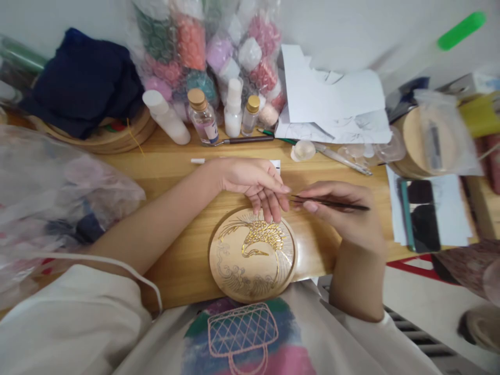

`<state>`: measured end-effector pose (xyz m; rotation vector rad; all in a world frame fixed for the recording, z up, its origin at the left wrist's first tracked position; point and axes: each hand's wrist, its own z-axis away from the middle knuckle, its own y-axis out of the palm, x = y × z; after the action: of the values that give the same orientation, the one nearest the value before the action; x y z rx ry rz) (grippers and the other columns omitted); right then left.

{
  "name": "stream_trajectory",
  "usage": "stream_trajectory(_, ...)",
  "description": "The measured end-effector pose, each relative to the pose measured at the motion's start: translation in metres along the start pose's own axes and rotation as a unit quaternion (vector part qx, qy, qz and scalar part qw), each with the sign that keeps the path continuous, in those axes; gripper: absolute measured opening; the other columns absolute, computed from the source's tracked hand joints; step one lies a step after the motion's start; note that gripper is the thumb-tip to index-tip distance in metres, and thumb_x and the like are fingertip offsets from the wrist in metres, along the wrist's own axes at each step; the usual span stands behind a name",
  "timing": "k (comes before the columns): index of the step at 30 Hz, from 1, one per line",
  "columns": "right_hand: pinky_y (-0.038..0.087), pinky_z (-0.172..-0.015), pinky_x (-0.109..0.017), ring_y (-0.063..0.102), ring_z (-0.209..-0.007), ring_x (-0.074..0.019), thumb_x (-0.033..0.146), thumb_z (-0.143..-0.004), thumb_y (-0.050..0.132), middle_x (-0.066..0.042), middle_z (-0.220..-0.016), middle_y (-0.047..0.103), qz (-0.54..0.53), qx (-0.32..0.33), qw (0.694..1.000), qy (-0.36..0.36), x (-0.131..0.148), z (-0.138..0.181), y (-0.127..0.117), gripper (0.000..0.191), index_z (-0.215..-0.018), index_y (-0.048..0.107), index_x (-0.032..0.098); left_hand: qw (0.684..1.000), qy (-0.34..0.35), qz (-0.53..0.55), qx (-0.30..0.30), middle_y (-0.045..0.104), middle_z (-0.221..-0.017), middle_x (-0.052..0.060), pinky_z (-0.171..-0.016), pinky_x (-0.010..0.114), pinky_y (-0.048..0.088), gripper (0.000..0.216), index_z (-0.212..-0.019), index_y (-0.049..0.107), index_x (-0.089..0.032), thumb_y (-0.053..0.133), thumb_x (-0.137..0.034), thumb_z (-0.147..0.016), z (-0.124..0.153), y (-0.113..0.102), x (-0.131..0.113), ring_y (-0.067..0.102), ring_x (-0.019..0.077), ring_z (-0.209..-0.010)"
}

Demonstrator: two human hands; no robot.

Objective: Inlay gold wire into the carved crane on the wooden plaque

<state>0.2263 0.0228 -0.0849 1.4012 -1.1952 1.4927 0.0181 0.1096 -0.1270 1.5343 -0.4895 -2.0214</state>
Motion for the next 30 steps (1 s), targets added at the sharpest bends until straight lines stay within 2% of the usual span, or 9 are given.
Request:
stream_trajectory(6, 0.063, -0.068, -0.02, 0.077, -0.072, -0.0129, 0.022, -0.077, 0.08, -0.001, -0.08, 0.08, -0.024, 0.016, 0.999, 0.024, -0.0057, -0.0033, -0.0016, 0.011, -0.088, 0.079, 0.023, 1.0, 0.001, -0.013, 0.008, 0.077, -0.076, 0.015, -0.047, 0.022, 0.055, 0.045, -0.084, 0.078, -0.011, 0.077, -0.055, -0.075, 0.0008, -0.0001, -0.0008, 0.073, 0.0197, -0.06)
stream_trajectory(12, 0.065, -0.069, -0.022, 0.077, -0.073, -0.0151, 0.024, -0.079, 0.079, -0.003, -0.084, 0.081, -0.066, 0.019, 0.996, 0.065, -0.008, -0.0033, 0.0017, 0.007, -0.086, 0.08, 0.024, 1.0, -0.021, -0.006, 0.01, 0.077, -0.078, 0.014, -0.049, 0.021, 0.055, 0.037, -0.087, 0.078, -0.011, 0.077, -0.047, -0.078, 0.0036, 0.0011, -0.0023, 0.074, 0.0194, -0.063)
stream_trajectory(15, 0.065, -0.068, -0.025, 0.077, -0.071, -0.0161, 0.026, -0.079, 0.079, -0.003, -0.081, 0.08, -0.071, 0.02, 0.995, 0.067, -0.0088, -0.0035, 0.0026, 0.008, -0.086, 0.08, 0.023, 1.0, -0.026, -0.007, 0.008, 0.078, -0.079, 0.013, -0.049, 0.021, 0.055, 0.034, -0.086, 0.078, -0.012, 0.075, -0.046, -0.081, 0.0043, 0.002, -0.0034, 0.073, 0.0188, -0.063)
stream_trajectory(30, 0.064, -0.068, -0.023, 0.077, -0.071, -0.0152, 0.022, -0.081, 0.077, -0.003, -0.08, 0.08, -0.062, 0.024, 0.996, 0.051, -0.0079, -0.0034, 0.0017, 0.007, -0.087, 0.08, 0.023, 0.999, -0.035, -0.026, -0.002, 0.078, -0.079, 0.011, -0.049, 0.021, 0.054, 0.026, -0.085, 0.077, -0.014, 0.071, -0.04, -0.085, 0.0065, 0.0056, -0.0074, 0.073, 0.0183, -0.064)
